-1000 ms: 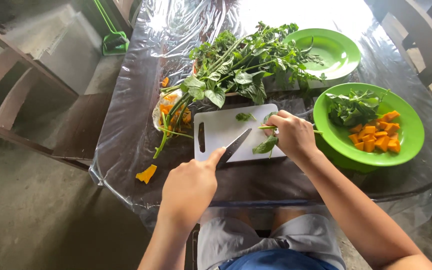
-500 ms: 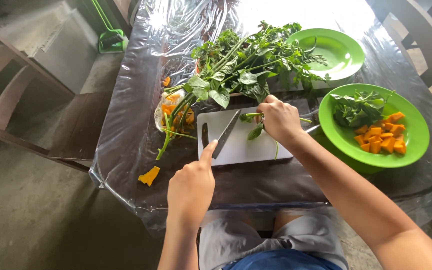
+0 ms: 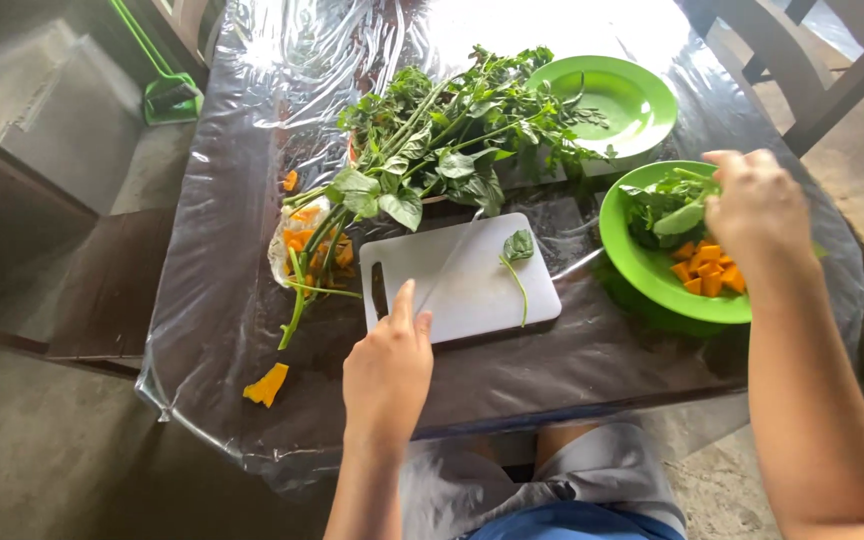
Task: The person uses a knife to cut leaves from a bunch of greens on a cutting board before plucking the remaining leaves by hand and adding them to a plate.
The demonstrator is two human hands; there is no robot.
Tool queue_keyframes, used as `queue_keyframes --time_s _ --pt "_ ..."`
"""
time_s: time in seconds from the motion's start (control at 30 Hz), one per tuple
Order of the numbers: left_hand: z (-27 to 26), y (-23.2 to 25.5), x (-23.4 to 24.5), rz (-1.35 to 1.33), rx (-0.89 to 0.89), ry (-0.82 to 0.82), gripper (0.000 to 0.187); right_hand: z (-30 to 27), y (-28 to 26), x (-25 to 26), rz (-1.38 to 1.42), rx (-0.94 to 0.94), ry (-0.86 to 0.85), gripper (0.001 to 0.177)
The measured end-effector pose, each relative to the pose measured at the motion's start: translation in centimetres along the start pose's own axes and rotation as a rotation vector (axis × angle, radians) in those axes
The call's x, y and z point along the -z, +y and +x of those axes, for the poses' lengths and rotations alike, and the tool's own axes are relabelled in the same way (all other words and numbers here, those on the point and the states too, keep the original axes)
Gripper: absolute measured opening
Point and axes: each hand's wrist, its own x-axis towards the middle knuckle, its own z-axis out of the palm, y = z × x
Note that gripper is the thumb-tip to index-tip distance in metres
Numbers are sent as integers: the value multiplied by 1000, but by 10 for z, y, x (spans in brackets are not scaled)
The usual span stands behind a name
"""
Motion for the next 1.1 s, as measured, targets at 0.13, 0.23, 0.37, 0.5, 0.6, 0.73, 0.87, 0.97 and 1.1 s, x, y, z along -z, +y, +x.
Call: queue_keyframes --time_s 0.13,0.23,0.37,0.5,0.6,0.73,0.87,0.97,1.1 --pt "2 23 -21 -66 -18 -78 37 -23 -33 11 399 66 -178 59" --pt "1 32 -26 -5 -65 -198 42 -29 -51 27 598 -63 -212 56" --pt "-4 19 -16 87 -41 -145 43 -32 -58 17 693 6 -183 53" --pt "-12 -19 26 247 221 -32 41 -32 -78 1 675 248 -192 47" --pt "-25 -23 46 210 338 50 40 -37 -110 5 718 207 -280 41" --pt "-31 -12 38 71 246 0 37 -33 -147 9 872 269 -307 36" --pt "-24 -23 30 165 329 -152 40 -24 -166 -6 1240 175 -393 33" --pt "-25 -41 41 203 428 -36 40 -23 -169 -18 1308 101 -506 34" --pt "-40 -41 59 130 442 53 37 -30 -176 -34 1094 155 -456 33"
